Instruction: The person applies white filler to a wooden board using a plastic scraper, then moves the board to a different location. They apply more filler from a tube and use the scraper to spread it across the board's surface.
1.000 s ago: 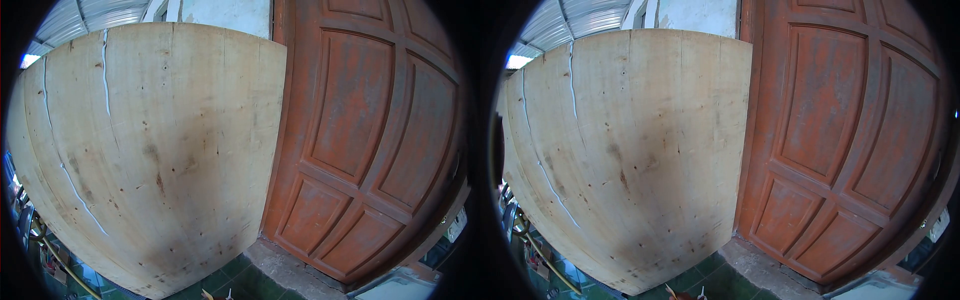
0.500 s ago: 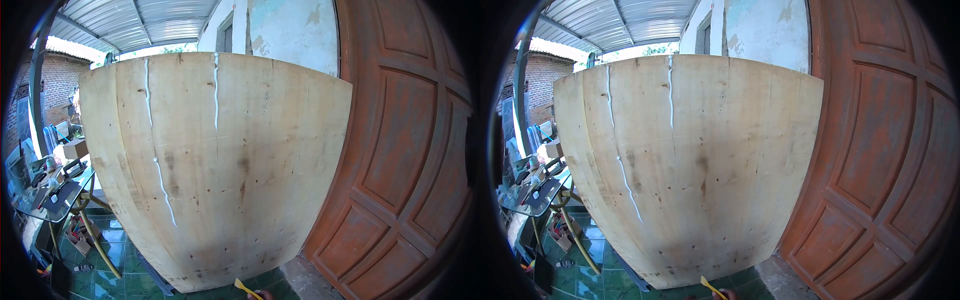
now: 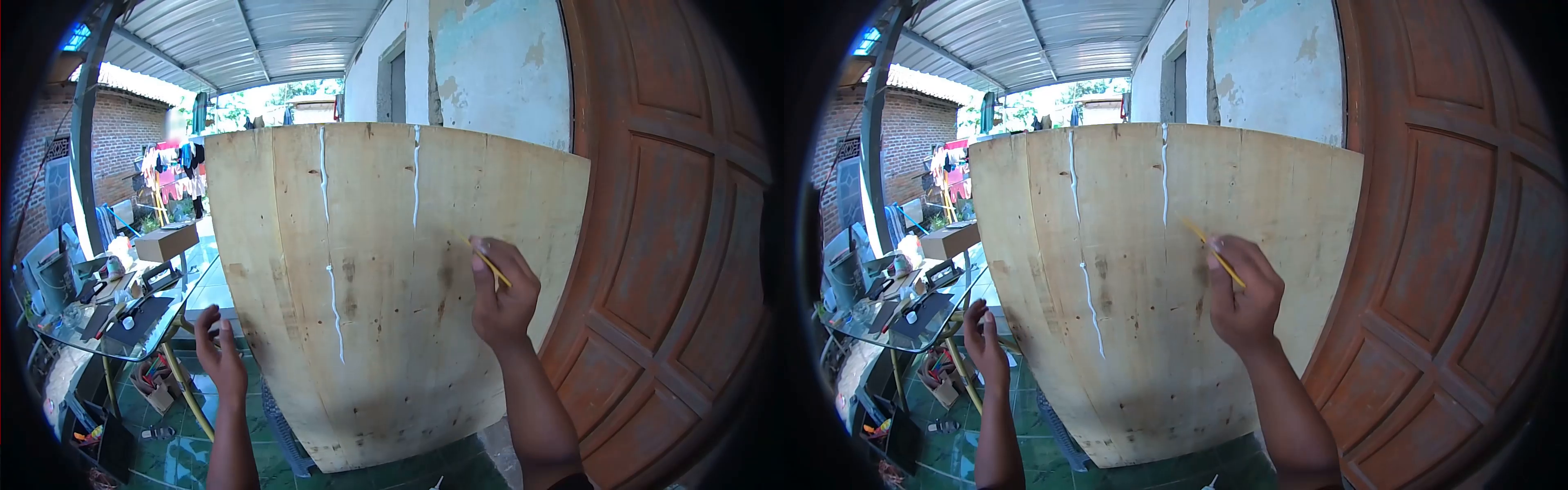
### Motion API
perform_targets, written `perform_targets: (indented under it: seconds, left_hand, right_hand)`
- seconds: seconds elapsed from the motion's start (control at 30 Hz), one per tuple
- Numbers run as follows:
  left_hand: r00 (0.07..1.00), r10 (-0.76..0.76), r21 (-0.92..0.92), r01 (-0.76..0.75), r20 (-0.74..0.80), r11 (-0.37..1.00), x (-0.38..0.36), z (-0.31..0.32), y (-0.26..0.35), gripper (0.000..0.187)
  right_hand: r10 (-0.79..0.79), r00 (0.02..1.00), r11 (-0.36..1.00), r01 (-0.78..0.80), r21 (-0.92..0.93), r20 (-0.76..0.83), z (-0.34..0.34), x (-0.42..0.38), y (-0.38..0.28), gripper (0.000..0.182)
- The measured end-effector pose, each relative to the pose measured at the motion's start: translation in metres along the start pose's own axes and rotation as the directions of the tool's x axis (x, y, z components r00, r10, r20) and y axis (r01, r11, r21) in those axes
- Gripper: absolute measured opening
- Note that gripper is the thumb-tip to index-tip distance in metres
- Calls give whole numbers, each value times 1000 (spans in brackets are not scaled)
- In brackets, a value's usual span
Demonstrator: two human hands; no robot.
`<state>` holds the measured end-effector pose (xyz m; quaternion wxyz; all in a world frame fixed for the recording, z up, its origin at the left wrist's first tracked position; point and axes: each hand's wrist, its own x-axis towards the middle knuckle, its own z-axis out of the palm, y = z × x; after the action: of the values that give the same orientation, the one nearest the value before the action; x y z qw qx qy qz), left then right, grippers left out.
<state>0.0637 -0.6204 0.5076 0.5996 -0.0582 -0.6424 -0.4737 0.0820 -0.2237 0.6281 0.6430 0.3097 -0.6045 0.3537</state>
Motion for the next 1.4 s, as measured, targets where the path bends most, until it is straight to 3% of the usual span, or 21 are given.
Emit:
perform_targets:
  seconds: [0.07,0.13,0.17,0.4,0.6,0.7,0.83,1.03,1.23,1.4]
  left_hand:
    - [995,-82,-150,89,52,985,36,19,10,49]
    - [942,-189,-269,265,276,926,52,26,25,55]
    - [931,-234,-327,321,280,889,51,33,23,56]
    - [945,-286,-338,324,159,884,43,54,15,46]
    - [964,-231,-379,266,134,886,42,58,13,40]
    - [954,-247,-375,295,170,879,41,56,2,53]
    - [954,-245,-343,291,171,893,41,55,6,52]
    - [956,-232,-371,283,178,884,42,54,9,50]
    - [973,-199,-393,230,118,890,41,59,13,41]
    - [972,-201,-403,233,120,885,41,58,8,41]
  right_hand:
    - [-28,999,998,30,46,-37,20,49,11,16]
    - [-68,997,998,68,-7,-30,35,84,23,17]
    - [-81,997,996,80,-25,-20,40,96,27,17]
    - [-88,994,992,93,-81,64,60,121,42,16]
    - [-74,994,994,80,-69,86,58,138,36,17]
    - [-104,987,988,116,-105,119,58,144,40,18]
    - [-69,983,991,88,-103,168,61,141,38,17]
    - [-132,949,971,181,-153,287,59,148,38,21]
    - [-271,889,904,367,-220,368,58,145,47,39]
    - [-306,901,893,384,-235,309,66,134,54,44]
